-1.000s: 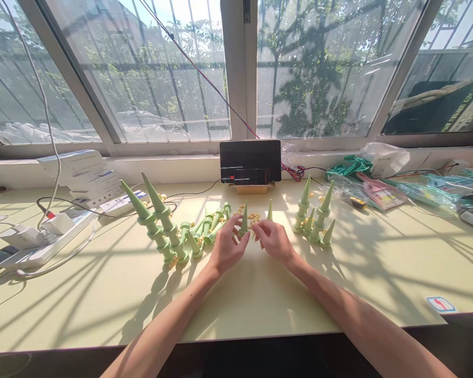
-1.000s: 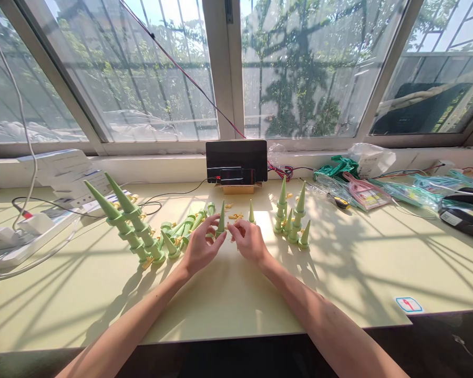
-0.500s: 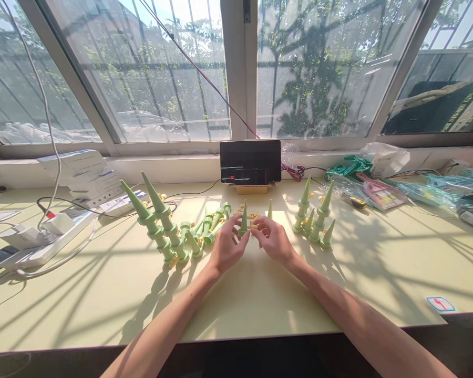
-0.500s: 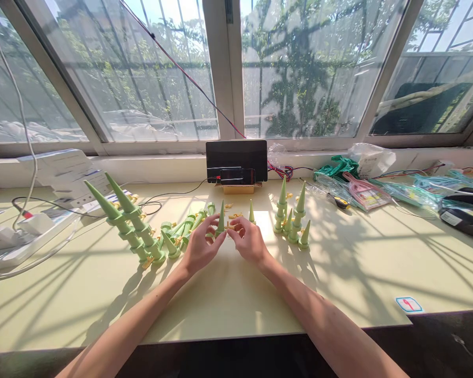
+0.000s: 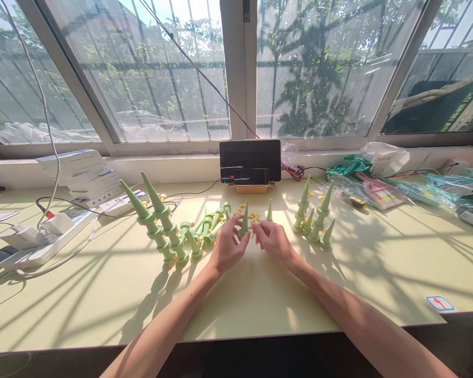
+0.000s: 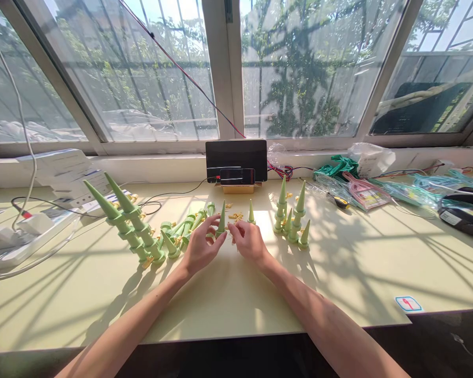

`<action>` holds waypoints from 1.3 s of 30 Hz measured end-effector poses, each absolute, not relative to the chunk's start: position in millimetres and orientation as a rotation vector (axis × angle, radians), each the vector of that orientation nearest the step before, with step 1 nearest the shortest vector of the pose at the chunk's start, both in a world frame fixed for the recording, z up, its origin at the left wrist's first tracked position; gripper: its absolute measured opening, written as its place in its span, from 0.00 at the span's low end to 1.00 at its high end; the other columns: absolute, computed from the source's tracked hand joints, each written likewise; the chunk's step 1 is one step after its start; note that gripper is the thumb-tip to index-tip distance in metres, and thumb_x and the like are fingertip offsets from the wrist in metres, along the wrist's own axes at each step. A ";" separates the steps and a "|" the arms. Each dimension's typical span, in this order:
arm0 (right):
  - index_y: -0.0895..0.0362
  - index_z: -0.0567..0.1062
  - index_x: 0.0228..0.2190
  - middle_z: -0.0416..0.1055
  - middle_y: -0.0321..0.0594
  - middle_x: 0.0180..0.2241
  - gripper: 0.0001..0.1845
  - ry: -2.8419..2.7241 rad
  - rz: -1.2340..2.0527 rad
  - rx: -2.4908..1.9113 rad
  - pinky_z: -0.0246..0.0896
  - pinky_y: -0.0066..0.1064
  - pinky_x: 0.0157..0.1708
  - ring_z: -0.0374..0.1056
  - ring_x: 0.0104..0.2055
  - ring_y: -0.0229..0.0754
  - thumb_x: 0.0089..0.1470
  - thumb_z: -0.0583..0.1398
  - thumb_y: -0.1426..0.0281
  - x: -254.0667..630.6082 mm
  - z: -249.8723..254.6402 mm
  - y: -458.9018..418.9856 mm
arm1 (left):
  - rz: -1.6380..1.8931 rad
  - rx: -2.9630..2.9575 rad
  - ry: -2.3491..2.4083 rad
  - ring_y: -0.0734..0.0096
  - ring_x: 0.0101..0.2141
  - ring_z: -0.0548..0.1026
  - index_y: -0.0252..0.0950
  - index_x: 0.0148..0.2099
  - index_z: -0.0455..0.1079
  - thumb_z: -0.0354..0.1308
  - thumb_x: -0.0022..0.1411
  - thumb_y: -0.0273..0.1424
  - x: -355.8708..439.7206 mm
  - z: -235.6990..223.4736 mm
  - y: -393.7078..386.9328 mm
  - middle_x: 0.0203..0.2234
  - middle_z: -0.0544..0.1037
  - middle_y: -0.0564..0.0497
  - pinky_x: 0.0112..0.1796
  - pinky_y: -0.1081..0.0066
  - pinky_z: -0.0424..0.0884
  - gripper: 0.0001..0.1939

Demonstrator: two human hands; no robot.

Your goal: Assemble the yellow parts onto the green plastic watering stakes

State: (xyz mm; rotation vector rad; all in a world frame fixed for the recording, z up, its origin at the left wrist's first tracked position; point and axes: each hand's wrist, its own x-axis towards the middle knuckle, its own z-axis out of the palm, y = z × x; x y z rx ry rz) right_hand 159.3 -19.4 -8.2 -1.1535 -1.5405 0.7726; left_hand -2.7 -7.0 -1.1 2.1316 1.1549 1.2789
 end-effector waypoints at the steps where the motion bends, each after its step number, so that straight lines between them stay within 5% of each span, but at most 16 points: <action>1: 0.57 0.71 0.24 0.68 0.35 0.18 0.25 -1.543 0.765 -1.159 0.59 0.27 0.19 0.61 0.16 0.34 0.62 0.54 0.51 159.4 -8.0 -19.7 | 1.283 2.133 1.156 0.74 0.28 0.72 0.37 0.56 0.66 0.58 0.61 0.33 -2.6 -1.3 -6.7 0.39 0.75 0.46 0.22 0.77 0.71 0.21; 7: 0.57 0.72 0.35 0.72 0.37 0.26 0.16 -1.519 0.750 -1.113 0.59 0.27 0.18 0.63 0.19 0.35 0.57 0.60 0.55 159.2 -8.3 -20.2 | 1.287 2.121 1.161 0.75 0.27 0.72 0.37 0.55 0.66 0.58 0.61 0.33 -2.1 -1.2 -5.9 0.39 0.76 0.46 0.22 0.77 0.70 0.21; 13: 0.56 0.70 0.32 0.70 0.37 0.26 0.13 -1.523 0.761 -1.077 0.60 0.27 0.18 0.63 0.19 0.35 0.58 0.58 0.59 159.1 -10.6 -18.0 | 1.273 2.117 1.157 0.75 0.27 0.72 0.37 0.56 0.66 0.58 0.61 0.33 -2.3 -1.2 -6.5 0.39 0.75 0.46 0.22 0.77 0.71 0.21; 39: 0.55 0.67 0.21 0.61 0.33 0.14 0.25 -1.525 0.764 -1.184 0.55 0.28 0.19 0.58 0.16 0.35 0.62 0.53 0.52 158.3 -4.4 -21.4 | 1.262 2.115 1.130 0.75 0.28 0.72 0.37 0.55 0.66 0.59 0.61 0.33 -2.2 1.4 -8.7 0.40 0.75 0.46 0.22 0.77 0.72 0.20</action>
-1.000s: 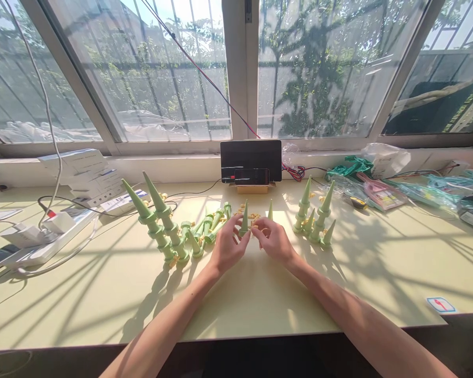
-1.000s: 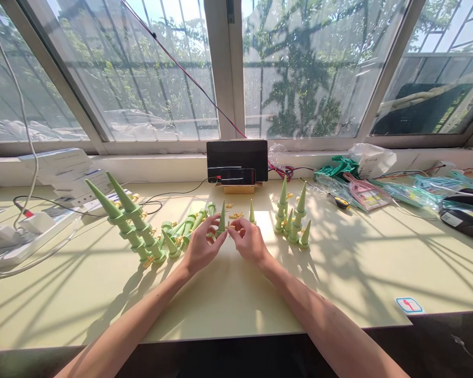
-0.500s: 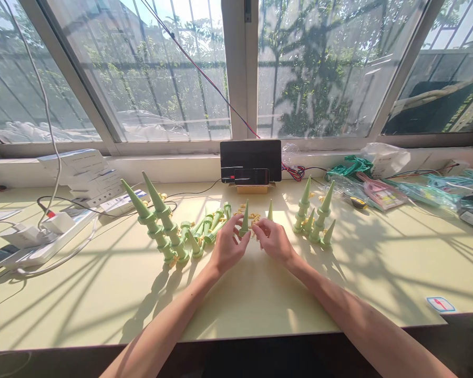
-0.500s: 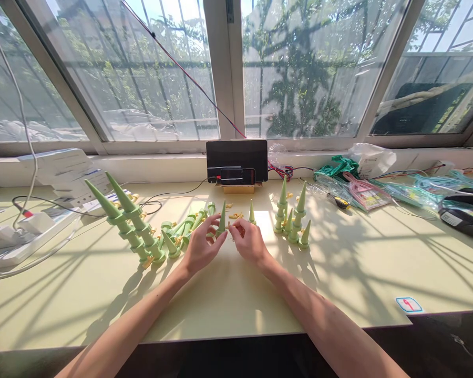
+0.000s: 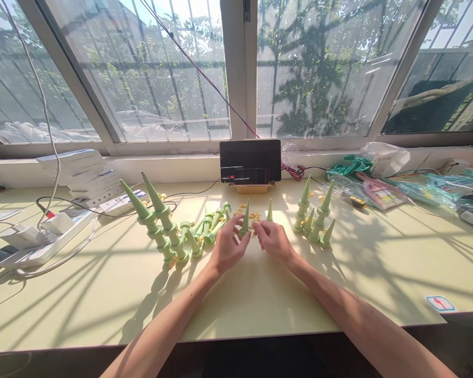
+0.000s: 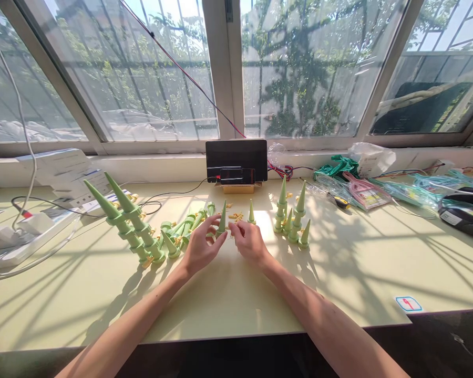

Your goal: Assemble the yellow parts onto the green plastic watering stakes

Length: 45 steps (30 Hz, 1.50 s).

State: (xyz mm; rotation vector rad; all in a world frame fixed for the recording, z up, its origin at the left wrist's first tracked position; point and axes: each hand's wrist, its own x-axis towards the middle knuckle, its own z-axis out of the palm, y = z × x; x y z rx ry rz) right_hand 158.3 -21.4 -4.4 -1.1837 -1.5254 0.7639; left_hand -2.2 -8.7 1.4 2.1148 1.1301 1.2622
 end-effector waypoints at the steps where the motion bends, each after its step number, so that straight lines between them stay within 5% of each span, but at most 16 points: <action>1: 0.56 0.67 0.22 0.63 0.33 0.15 0.24 -1.523 0.769 -1.177 0.56 0.28 0.20 0.59 0.16 0.35 0.62 0.53 0.52 158.3 -3.8 -22.0 | 1.264 2.114 1.135 0.75 0.28 0.72 0.37 0.55 0.66 0.59 0.61 0.33 -2.1 1.5 -8.6 0.40 0.75 0.46 0.22 0.77 0.71 0.20; 10: 0.56 0.70 0.30 0.68 0.35 0.23 0.13 -1.526 0.795 -1.085 0.57 0.27 0.18 0.62 0.18 0.34 0.58 0.58 0.59 159.1 -7.6 -19.4 | 1.279 2.112 1.141 0.75 0.27 0.72 0.37 0.55 0.66 0.58 0.60 0.33 -1.5 1.2 -7.5 0.38 0.76 0.46 0.21 0.77 0.70 0.21; 29: 0.55 0.66 0.22 0.62 0.32 0.15 0.23 -1.537 0.788 -1.135 0.55 0.27 0.19 0.59 0.16 0.34 0.62 0.54 0.54 159.0 -7.6 -20.7 | 1.255 2.111 1.129 0.75 0.28 0.71 0.36 0.56 0.66 0.58 0.61 0.34 -2.9 -1.9 -6.3 0.40 0.75 0.45 0.22 0.77 0.70 0.21; 36: 0.56 0.70 0.33 0.69 0.35 0.25 0.14 -1.526 0.816 -1.074 0.56 0.27 0.18 0.62 0.18 0.34 0.59 0.58 0.57 160.0 -12.5 -17.4 | 1.285 2.089 1.148 0.75 0.27 0.72 0.35 0.54 0.67 0.59 0.61 0.33 -1.3 1.2 -6.9 0.38 0.76 0.46 0.22 0.77 0.70 0.20; 45: 0.56 0.69 0.28 0.65 0.32 0.21 0.14 -1.520 0.839 -1.070 0.57 0.26 0.18 0.60 0.17 0.34 0.59 0.56 0.59 160.4 -7.1 -20.8 | 1.275 2.091 1.136 0.75 0.28 0.72 0.36 0.54 0.67 0.59 0.60 0.34 -1.7 -0.5 -6.6 0.39 0.76 0.46 0.22 0.77 0.71 0.20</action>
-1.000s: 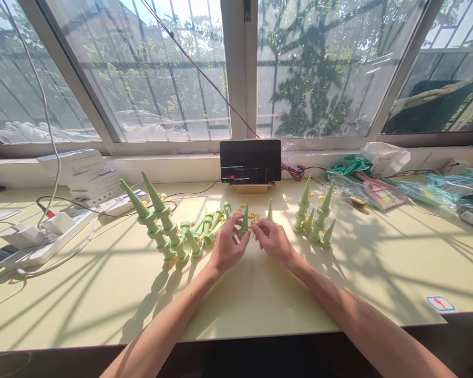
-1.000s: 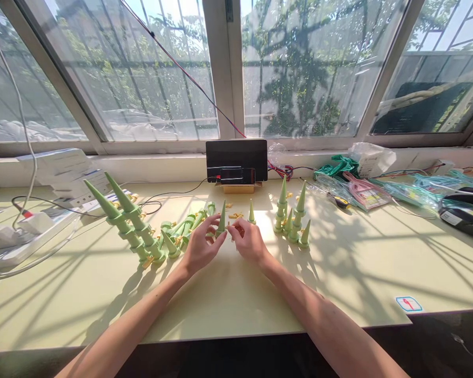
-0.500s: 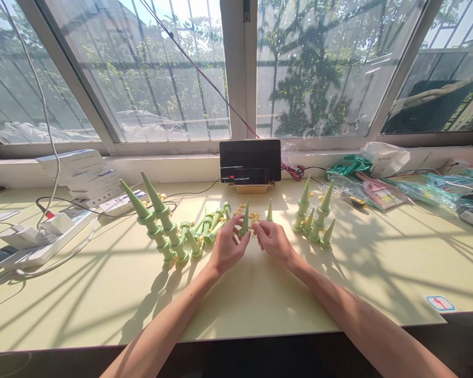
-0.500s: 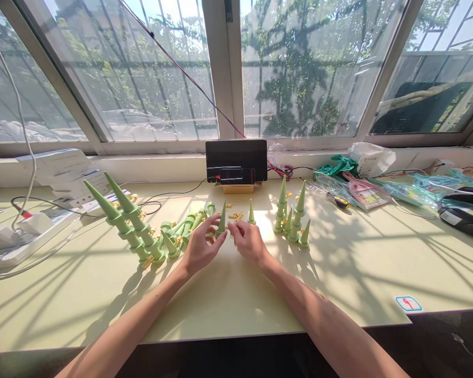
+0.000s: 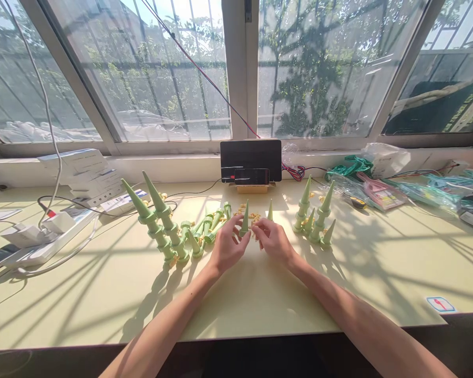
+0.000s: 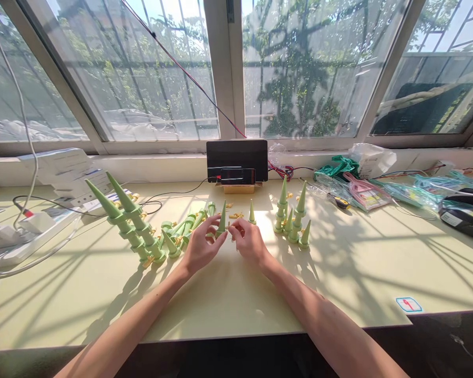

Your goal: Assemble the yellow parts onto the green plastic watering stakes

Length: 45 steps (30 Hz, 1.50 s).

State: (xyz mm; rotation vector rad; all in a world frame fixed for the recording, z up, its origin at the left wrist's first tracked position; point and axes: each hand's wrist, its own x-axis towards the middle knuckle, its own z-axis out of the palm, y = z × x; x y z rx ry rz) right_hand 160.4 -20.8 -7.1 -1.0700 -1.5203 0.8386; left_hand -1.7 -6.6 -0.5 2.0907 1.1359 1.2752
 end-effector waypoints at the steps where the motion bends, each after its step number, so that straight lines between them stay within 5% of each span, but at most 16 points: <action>1: 0.56 0.68 0.28 0.64 0.32 0.20 0.15 -1.522 0.835 -1.073 0.57 0.26 0.18 0.60 0.17 0.34 0.60 0.56 0.59 160.4 -7.0 -20.9 | 1.273 2.091 1.136 0.75 0.28 0.72 0.36 0.54 0.67 0.59 0.60 0.34 -1.9 -0.7 -6.5 0.39 0.76 0.46 0.22 0.77 0.71 0.21; 20: 0.55 0.67 0.21 0.59 0.31 0.12 0.27 -1.538 0.827 -1.121 0.55 0.27 0.19 0.57 0.15 0.35 0.62 0.52 0.48 160.5 -7.1 -21.4 | 1.238 2.033 1.111 0.75 0.28 0.71 0.37 0.53 0.67 0.60 0.60 0.36 -1.3 5.5 -11.5 0.39 0.74 0.46 0.24 0.76 0.71 0.20; 31: 0.55 0.68 0.22 0.61 0.31 0.14 0.29 -1.557 0.826 -1.093 0.55 0.27 0.19 0.58 0.15 0.34 0.62 0.51 0.47 160.3 -10.1 -19.5 | 1.034 1.578 0.937 0.80 0.19 0.67 0.34 0.51 0.70 0.63 0.58 0.44 -3.8 9.5 -6.0 0.34 0.73 0.49 0.17 0.76 0.63 0.24; 37: 0.55 0.67 0.24 0.60 0.30 0.14 0.27 -1.604 0.809 -1.101 0.55 0.28 0.20 0.57 0.16 0.35 0.63 0.51 0.48 159.8 -8.9 -20.6 | 0.942 1.493 0.836 0.80 0.21 0.66 0.32 0.43 0.74 0.63 0.58 0.43 -6.6 14.9 -6.9 0.34 0.74 0.47 0.19 0.75 0.64 0.19; 45: 0.54 0.61 0.21 0.58 0.31 0.15 0.27 -1.650 0.786 -1.100 0.52 0.27 0.21 0.55 0.19 0.35 0.64 0.49 0.50 159.3 -9.8 -20.6 | 0.897 1.480 0.804 0.77 0.24 0.69 0.32 0.44 0.76 0.65 0.57 0.41 -7.5 13.8 -7.0 0.35 0.76 0.45 0.21 0.75 0.65 0.19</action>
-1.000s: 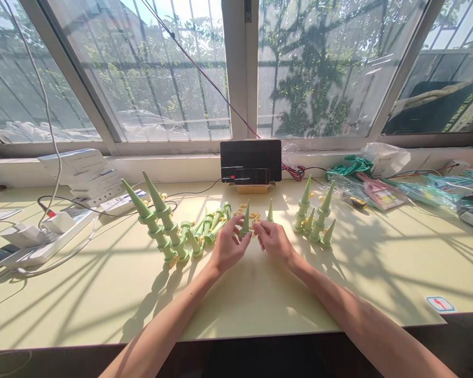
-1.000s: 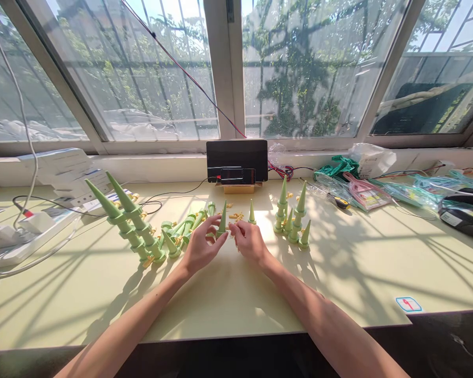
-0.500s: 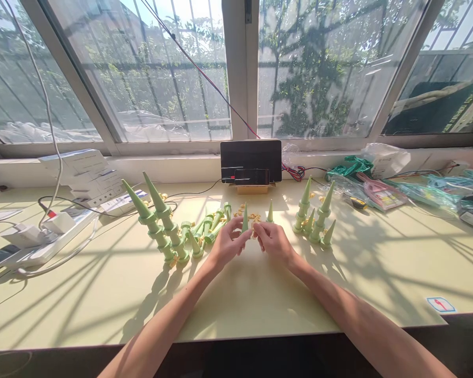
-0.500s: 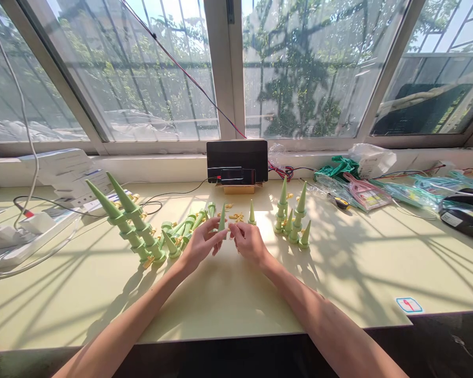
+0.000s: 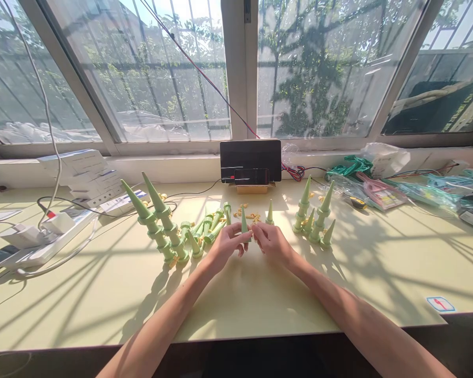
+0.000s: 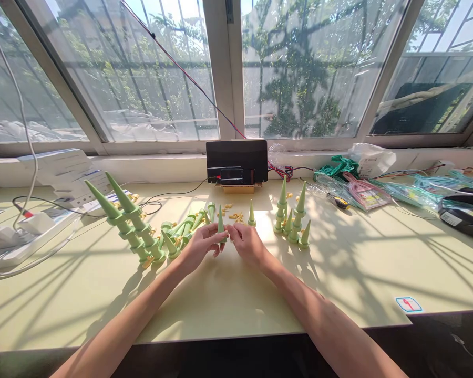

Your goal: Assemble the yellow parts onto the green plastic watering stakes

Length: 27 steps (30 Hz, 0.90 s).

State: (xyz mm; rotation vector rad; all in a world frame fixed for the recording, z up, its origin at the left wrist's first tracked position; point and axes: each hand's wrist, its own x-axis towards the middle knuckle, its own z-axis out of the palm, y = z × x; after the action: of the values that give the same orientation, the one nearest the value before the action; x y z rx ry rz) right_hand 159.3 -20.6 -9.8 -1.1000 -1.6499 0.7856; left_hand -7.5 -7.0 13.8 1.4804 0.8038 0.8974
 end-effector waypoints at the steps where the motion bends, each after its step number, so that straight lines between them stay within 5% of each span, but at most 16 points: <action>1: 0.54 0.61 0.21 0.58 0.31 0.15 0.27 -1.653 0.780 -1.096 0.52 0.27 0.21 0.55 0.19 0.35 0.64 0.49 0.50 159.5 -10.8 -20.1 | 0.900 1.480 0.805 0.75 0.25 0.70 0.32 0.44 0.76 0.65 0.56 0.41 -7.5 13.8 -6.9 0.35 0.76 0.45 0.21 0.75 0.65 0.18; 8: 0.55 0.61 0.20 0.59 0.32 0.19 0.28 -1.691 0.700 -1.067 0.51 0.27 0.24 0.54 0.22 0.34 0.65 0.48 0.52 159.7 -12.0 -19.7 | 0.928 1.480 0.856 0.67 0.32 0.74 0.32 0.42 0.77 0.66 0.54 0.40 -6.4 18.0 -9.7 0.33 0.76 0.44 0.24 0.75 0.69 0.18; 27: 0.56 0.62 0.17 0.58 0.33 0.16 0.31 -1.691 0.741 -1.074 0.51 0.28 0.24 0.56 0.21 0.35 0.66 0.47 0.51 157.8 -14.1 -18.8 | 0.969 1.447 0.797 0.68 0.32 0.75 0.34 0.41 0.76 0.69 0.53 0.38 -5.6 13.8 -8.8 0.30 0.76 0.48 0.24 0.73 0.68 0.16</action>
State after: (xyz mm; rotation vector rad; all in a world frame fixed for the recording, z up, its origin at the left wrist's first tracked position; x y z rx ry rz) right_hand 157.8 -18.8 -14.1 -1.0736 -1.6910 0.7413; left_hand -5.6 -8.8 13.8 1.4472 0.7973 0.9694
